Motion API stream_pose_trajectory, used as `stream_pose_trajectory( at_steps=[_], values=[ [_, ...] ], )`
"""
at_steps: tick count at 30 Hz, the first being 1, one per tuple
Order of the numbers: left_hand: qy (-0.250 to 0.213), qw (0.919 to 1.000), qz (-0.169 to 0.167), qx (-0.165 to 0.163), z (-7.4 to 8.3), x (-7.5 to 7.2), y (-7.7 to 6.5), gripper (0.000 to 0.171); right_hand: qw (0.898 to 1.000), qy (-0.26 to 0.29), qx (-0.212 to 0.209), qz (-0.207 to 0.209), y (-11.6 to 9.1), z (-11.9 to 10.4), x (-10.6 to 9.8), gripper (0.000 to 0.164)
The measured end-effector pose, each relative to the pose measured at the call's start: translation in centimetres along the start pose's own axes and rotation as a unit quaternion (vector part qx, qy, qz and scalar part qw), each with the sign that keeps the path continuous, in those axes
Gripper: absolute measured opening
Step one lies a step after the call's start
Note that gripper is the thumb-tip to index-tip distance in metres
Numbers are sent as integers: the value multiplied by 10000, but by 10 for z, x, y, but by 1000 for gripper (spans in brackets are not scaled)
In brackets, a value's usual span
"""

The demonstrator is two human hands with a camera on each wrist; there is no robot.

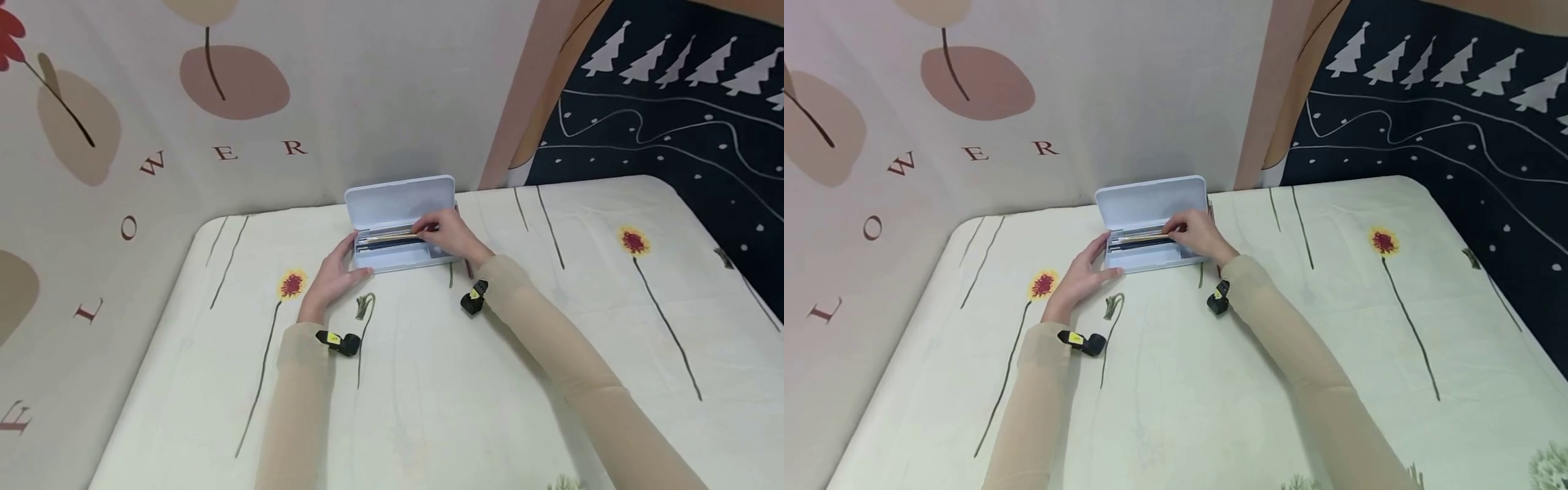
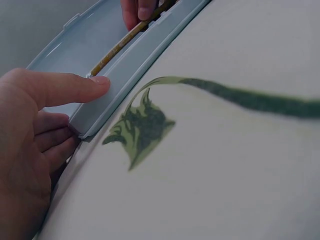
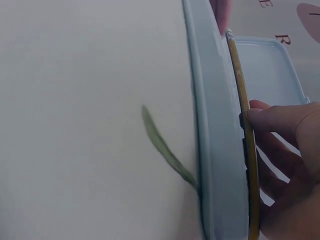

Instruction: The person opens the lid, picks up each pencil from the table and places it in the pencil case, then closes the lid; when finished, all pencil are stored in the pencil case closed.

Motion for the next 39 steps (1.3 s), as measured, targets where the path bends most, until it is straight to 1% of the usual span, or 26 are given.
stream_pose_trajectory(
  at_steps=[2,9,12,16,20,25,27,30,39],
  values=[
    [-14,10000,-21,3,1,0,0,85,10000,-41,53,-18,2,2,3,17],
    [-36,10000,15,26,5,-5,0,85,9999,-121,-58,-43,10,-1,11,16],
    [-36,10000,-24,-13,4,-5,0,85,9999,-154,-43,-37,11,0,12,17],
    [-40,10000,-50,-40,3,-4,0,86,9999,-42,-8,104,8,1,9,19],
    [-20,10000,-8,-20,3,-5,-1,86,9997,68,-9,230,4,1,4,21],
    [15,10000,-27,-30,1,-3,-2,86,9997,217,16,126,-2,-1,0,25],
    [31,10000,-51,-51,0,-2,-3,86,9995,308,11,88,-4,-2,-3,26],
    [39,10000,-35,-39,0,-1,-4,85,9991,405,-27,152,-7,-4,-12,26],
    [86,10000,-49,-5,4,-1,-2,86,9984,284,39,480,-20,-7,-49,27]
  ],
)
Point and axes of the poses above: each hand's wrist, its own y-axis towards the middle knuckle, its own x-axis out of the palm, z = x × y, the point moved 8 cm from there along y, towards the middle knuckle, and after that the axes turned 15 degrees about y, right-handed, at the moved point
